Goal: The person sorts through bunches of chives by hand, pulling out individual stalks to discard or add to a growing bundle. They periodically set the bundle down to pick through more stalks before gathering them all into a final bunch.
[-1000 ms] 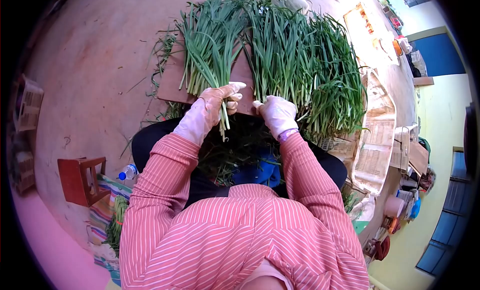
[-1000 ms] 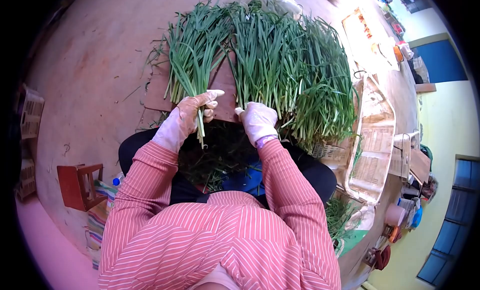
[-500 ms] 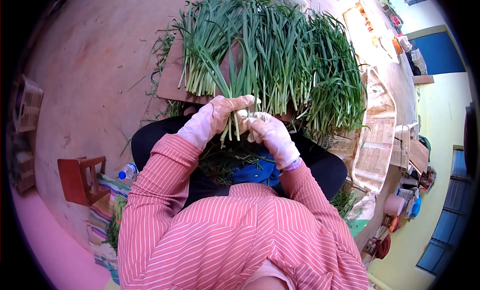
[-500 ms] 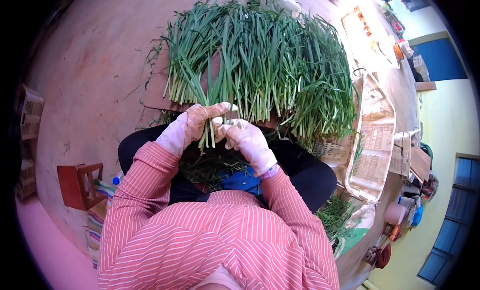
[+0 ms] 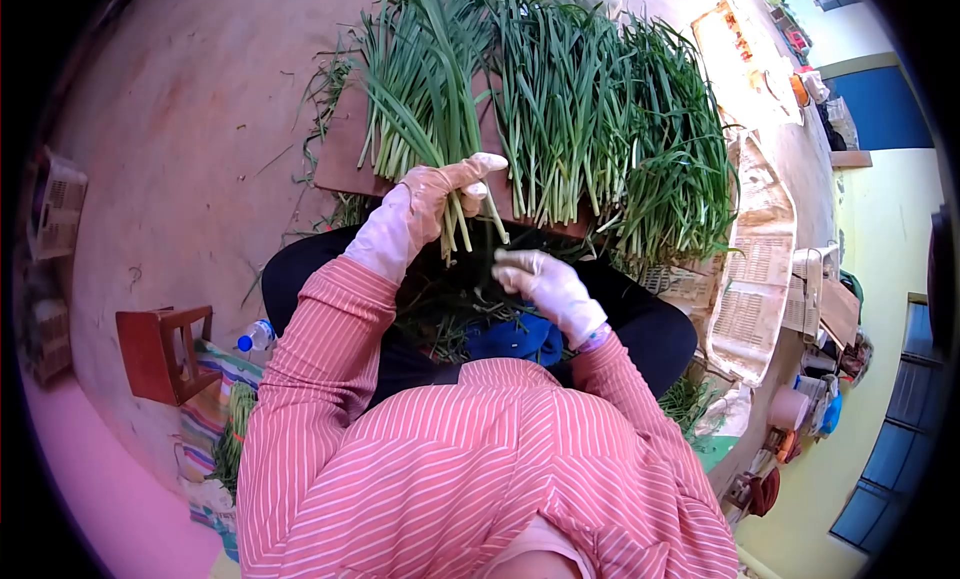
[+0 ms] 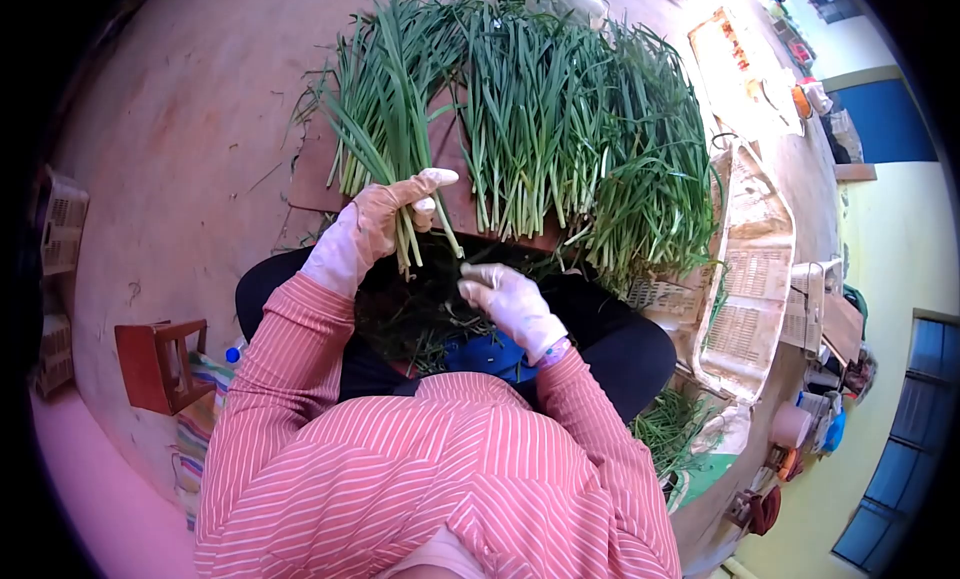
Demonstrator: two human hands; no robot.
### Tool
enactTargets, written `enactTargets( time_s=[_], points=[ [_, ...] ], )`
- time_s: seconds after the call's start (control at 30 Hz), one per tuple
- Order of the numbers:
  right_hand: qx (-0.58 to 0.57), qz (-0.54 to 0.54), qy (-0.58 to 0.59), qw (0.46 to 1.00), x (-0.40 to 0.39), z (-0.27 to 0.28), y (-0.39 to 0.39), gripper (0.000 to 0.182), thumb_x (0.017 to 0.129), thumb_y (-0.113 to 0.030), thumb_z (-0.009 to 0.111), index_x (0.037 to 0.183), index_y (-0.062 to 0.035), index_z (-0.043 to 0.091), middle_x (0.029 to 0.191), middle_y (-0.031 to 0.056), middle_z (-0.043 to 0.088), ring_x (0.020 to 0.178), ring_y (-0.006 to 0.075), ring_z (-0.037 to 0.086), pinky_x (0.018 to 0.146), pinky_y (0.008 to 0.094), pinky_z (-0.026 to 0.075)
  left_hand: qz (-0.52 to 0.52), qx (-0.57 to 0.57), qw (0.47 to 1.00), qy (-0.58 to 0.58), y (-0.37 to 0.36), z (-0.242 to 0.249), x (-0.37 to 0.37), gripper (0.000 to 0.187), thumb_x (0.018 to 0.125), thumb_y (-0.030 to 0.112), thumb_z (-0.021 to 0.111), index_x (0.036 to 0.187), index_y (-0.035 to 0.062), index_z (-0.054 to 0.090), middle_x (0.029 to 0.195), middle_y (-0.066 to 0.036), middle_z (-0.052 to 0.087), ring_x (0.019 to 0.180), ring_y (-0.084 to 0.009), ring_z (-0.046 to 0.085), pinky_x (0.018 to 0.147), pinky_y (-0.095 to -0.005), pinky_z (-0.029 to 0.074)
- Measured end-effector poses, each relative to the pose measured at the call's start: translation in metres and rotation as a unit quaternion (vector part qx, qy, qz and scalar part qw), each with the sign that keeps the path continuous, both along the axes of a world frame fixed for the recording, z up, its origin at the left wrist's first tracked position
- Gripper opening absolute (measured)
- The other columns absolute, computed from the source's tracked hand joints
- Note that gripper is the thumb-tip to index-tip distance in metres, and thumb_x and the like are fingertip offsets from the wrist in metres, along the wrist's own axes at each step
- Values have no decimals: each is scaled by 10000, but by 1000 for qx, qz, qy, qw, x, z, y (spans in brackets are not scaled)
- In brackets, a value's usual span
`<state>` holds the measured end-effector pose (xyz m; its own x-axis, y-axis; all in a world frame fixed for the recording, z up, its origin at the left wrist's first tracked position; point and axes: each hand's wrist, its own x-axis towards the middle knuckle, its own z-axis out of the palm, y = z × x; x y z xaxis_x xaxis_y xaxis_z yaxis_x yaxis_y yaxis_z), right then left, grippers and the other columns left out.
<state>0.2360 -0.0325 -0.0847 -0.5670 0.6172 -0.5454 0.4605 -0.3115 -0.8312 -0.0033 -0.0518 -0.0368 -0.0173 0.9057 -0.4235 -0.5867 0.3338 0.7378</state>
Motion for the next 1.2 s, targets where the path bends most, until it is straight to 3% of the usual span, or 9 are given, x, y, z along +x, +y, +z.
enactTargets(
  time_s=[0.13,0.33,0.43,0.5,0.57,0.63,0.83,1.03,1.2],
  points=[
    [26,3,70,997,-43,78,14,423,873,-166,644,1242,13,542,980,38,684,802,55,590,734,182,449,-30,0,999,-33,-3,-4,2,352,924,209,586,1215,10,589,728,43,502,638,-60,473,568,-191,403],
    [-47,-87,103,990,-62,66,4,150,882,-193,631,883,-43,634,679,34,679,537,47,483,550,187,390,-30,-12,998,-49,-5,0,5,360,915,249,613,1186,11,605,726,35,518,653,-65,479,555,-213,400],
    [-20,3,-108,994,-51,48,-4,149,858,-209,657,793,-75,661,639,44,670,572,89,575,547,230,426,-24,-75,997,28,-1,4,1,321,904,249,628,1120,12,642,802,-15,608,734,-97,562,596,-251,466],
    [110,228,-266,930,-32,31,-9,186,817,-299,691,882,-125,686,728,82,681,743,306,659,696,379,510,91,-30,995,-1,5,-4,-5,309,900,235,630,1113,10,643,914,-82,665,797,-155,631,696,-301,531],
    [350,240,-182,887,-6,19,-23,239,820,-316,680,951,-116,677,869,120,682,842,325,652,744,404,514,86,-14,996,-32,6,-8,-11,255,907,229,618,1045,19,656,996,-125,675,831,-202,660,776,-355,552],
    [334,187,-216,898,-18,33,-13,271,837,-322,659,1002,-107,662,963,159,655,907,339,631,769,426,510,97,-37,992,-68,8,0,-8,208,911,225,614,985,35,656,955,-105,676,789,-183,652,747,-340,549],
    [534,58,-276,797,-60,38,40,285,881,-396,567,811,-142,676,716,86,659,656,284,650,599,415,481,93,-68,993,-38,11,-6,1,219,855,187,692,1002,30,649,680,29,502,510,-75,419,472,-216,366],
    [532,96,-392,744,-73,17,61,389,864,-444,547,728,-89,632,662,99,652,664,278,656,607,412,484,94,-74,990,-74,10,-15,1,216,855,148,678,1020,11,652,656,20,503,515,-83,447,490,-217,402],
    [282,138,-411,856,-77,50,62,410,890,-466,490,839,-98,664,568,32,648,695,218,675,663,361,489,78,-87,993,-30,7,-14,1,262,866,177,668,1064,6,641,858,-61,666,647,-113,598,613,-234,507]
  ],
)
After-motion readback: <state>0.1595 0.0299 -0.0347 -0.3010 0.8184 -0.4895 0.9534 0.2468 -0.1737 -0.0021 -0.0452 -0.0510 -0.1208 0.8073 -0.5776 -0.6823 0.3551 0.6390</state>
